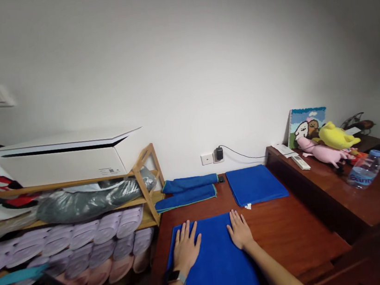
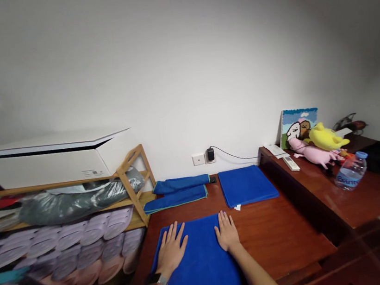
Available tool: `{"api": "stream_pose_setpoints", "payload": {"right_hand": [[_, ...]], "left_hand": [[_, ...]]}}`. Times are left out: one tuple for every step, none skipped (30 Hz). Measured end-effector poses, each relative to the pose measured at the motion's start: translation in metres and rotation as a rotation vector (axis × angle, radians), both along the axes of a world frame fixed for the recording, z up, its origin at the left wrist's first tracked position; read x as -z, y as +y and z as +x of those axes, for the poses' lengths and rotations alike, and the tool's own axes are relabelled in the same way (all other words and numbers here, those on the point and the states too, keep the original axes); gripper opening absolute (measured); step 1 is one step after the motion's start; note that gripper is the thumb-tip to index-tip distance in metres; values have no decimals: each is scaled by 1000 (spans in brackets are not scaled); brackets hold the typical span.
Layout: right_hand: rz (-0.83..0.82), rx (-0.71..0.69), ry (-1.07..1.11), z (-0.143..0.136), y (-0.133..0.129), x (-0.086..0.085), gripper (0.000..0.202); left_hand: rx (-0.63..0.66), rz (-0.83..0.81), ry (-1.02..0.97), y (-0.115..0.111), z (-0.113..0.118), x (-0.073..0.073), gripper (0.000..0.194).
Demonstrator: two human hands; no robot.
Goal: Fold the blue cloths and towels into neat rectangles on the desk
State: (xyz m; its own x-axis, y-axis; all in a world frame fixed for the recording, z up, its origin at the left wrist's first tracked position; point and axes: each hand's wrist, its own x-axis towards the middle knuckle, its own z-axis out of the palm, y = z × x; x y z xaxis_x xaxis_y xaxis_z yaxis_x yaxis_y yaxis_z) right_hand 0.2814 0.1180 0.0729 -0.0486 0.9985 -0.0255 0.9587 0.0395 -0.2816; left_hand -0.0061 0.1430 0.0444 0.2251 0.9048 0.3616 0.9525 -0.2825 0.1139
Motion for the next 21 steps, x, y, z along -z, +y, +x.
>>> {"api": "stream_pose_setpoints", "payload": {"right_hand": [[5, -1, 6, 0, 1, 2, 71], [7, -2, 8, 1, 2, 4, 71], [8, -3, 6, 1, 3, 6, 70], [10, -4, 1, 2, 3, 7, 69], [11, -7, -6, 2, 4, 9, 68], [14, -11, -13, 3, 5, 10, 68], [17, -16, -19, 3, 5, 11, 67], [21, -23, -22, 3, 5, 12, 67], [27, -26, -23, 4, 5, 12, 67], [35, -24, -20, 4, 6, 12, 67], [46, -19, -14, 4, 6, 11, 67], [55, -16, -6, 4, 7, 10, 67], [57, -15, 2, 4, 7, 9, 67], [51, -17, 8, 4, 8, 7, 67], [41, -19, 12, 4, 9, 4, 67], [28, -20, 12, 4, 10, 2, 67], [17, -18, 8, 3, 11, 0, 67], [6, -13, 0, 3, 12, -2, 67], [-2, -6, -11, 2, 13, -4, 67], [-8, 2, -23, 1, 13, -6, 67], [-13, 10, -33, 0, 13, -7, 67]], "left_hand": [[48, 20, -12, 0, 18, -3, 60], [104, 27, -23, 1, 39, -6, 59], [163, 16, -33, 1, 62, -8, 58], [214, -11, -39, 2, 85, -10, 58], [254, -42, -42, 2, 107, -10, 58], [281, -71, -42, 2, 126, -10, 58], [297, -91, -42, 2, 139, -9, 58], [305, -100, -43, 2, 146, -7, 58], [305, -99, -44, 3, 145, -5, 58], [293, -95, -46, 5, 137, -2, 58], [269, -93, -47, 7, 123, 1, 58], [231, -93, -46, 9, 103, 4, 58], [180, -93, -42, 12, 78, 7, 59], [122, -93, -35, 14, 52, 10, 60], [63, -91, -26, 17, 26, 12, 62], [17, -86, -15, 19, 2, 14, 63], [-17, -83, -5, 20, -19, 15, 65], [-37, -82, 3, 22, -35, 16, 66], [-47, -84, 8, 22, -45, 17, 67], [-49, -86, 9, 23, -52, 17, 67], [-49, -86, 5, 23, -54, 17, 67]]}}
